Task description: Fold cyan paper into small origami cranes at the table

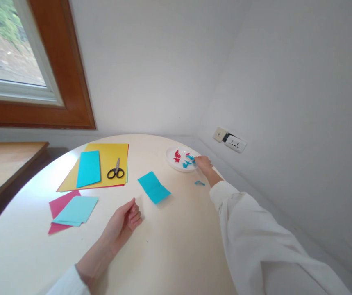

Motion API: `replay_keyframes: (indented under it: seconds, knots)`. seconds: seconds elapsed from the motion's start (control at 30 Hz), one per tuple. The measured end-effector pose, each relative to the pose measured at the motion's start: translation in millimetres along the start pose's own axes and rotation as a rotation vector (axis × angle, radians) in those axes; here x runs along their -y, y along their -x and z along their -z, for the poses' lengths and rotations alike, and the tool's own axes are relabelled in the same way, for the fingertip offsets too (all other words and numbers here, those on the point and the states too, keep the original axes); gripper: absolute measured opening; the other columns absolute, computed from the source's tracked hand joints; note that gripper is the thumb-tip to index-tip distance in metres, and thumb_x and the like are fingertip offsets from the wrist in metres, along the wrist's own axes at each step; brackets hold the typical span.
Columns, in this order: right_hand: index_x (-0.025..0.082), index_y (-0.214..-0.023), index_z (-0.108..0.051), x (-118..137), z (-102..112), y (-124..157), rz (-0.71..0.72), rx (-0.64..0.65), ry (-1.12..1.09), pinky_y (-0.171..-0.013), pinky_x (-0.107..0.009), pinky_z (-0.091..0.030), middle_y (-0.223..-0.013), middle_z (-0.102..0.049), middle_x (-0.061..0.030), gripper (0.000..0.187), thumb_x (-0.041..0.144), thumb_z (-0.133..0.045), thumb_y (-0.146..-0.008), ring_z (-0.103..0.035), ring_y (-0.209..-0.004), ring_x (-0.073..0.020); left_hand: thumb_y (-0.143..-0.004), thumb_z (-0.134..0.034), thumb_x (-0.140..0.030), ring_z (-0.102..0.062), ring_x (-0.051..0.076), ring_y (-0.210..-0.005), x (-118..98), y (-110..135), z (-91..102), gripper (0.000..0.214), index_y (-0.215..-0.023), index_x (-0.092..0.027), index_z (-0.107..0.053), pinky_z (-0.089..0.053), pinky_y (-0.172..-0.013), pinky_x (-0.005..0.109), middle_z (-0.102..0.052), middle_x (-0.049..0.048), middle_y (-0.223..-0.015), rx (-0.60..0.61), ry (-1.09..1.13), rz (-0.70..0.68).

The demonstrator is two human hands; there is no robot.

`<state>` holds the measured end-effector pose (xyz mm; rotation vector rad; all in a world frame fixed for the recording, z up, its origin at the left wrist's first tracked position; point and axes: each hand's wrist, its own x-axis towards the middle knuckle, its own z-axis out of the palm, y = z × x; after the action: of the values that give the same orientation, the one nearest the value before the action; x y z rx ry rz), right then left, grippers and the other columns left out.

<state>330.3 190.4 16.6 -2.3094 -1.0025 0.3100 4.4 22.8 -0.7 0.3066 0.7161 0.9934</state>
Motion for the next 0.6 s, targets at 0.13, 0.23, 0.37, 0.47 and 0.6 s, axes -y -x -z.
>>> replay_keyframes:
  seconds: [0.13,0.23,0.37,0.47,0.6]
  knots:
    - [0.017,-0.115,-0.053,0.0,10.1,-0.1,0.025,-0.05,0.011,-0.082,-0.041,-0.051,-0.117,-0.056,-0.0082,0.031,0.032,-0.052,-0.088,-0.058,-0.098,-0.0195,-0.088,-0.045,-0.019,-0.03,0.005,-0.038,-0.6,-1.5,0.4,0.041,-0.047,-0.013,-0.043,-0.03,-0.04,0.018,-0.031,-0.0047,-0.044,-0.002,0.002,-0.003]
    - [0.017,-0.115,-0.053,7.5,27.5,-1.4,0.076,-0.106,-0.007,-0.082,-0.041,-0.051,-0.117,-0.056,-0.0082,0.031,0.032,-0.052,-0.088,-0.058,-0.098,-0.0195,-0.088,-0.046,-0.02,-0.03,0.005,-0.038,-0.3,-2.5,1.5,0.041,-0.047,-0.013,-0.043,-0.03,-0.04,0.018,-0.031,-0.0048,-0.043,0.004,0.002,0.0]
    - [0.012,-0.096,-0.066,27.9,52.6,6.7,0.257,-0.155,-0.071,-0.095,-0.055,-0.036,-0.108,-0.062,-0.0155,0.028,0.023,-0.041,-0.088,-0.051,-0.112,-0.0313,-0.088,-0.045,-0.02,-0.03,0.005,-0.038,-0.1,-2.8,2.8,0.042,-0.047,-0.014,-0.041,-0.03,-0.04,0.018,-0.032,-0.0047,-0.043,0.029,-0.007,-0.007]
    - [0.014,-0.097,-0.067,38.4,60.2,31.7,0.511,-0.116,-0.135,-0.099,-0.044,-0.036,-0.114,-0.061,-0.0134,0.031,0.02,-0.039,-0.085,-0.049,-0.116,-0.0263,-0.087,-0.045,-0.018,-0.032,0.006,-0.039,-1.3,-2.7,3.3,0.04,-0.047,-0.015,-0.041,-0.03,-0.04,0.019,-0.033,-0.0043,-0.043,0.051,-0.001,-0.028]
    - [0.022,-0.101,-0.066,26.3,46.9,92.4,1.033,0.194,-0.09,-0.098,-0.039,-0.038,-0.117,-0.061,-0.0064,0.032,0.016,-0.052,-0.073,-0.053,-0.113,-0.0216,-0.085,-0.046,-0.018,-0.032,0.006,-0.039,-3.4,-4.0,4.5,0.036,-0.049,-0.016,-0.039,-0.031,-0.041,0.019,-0.033,-0.0049,-0.044,0.056,-0.029,-0.077]
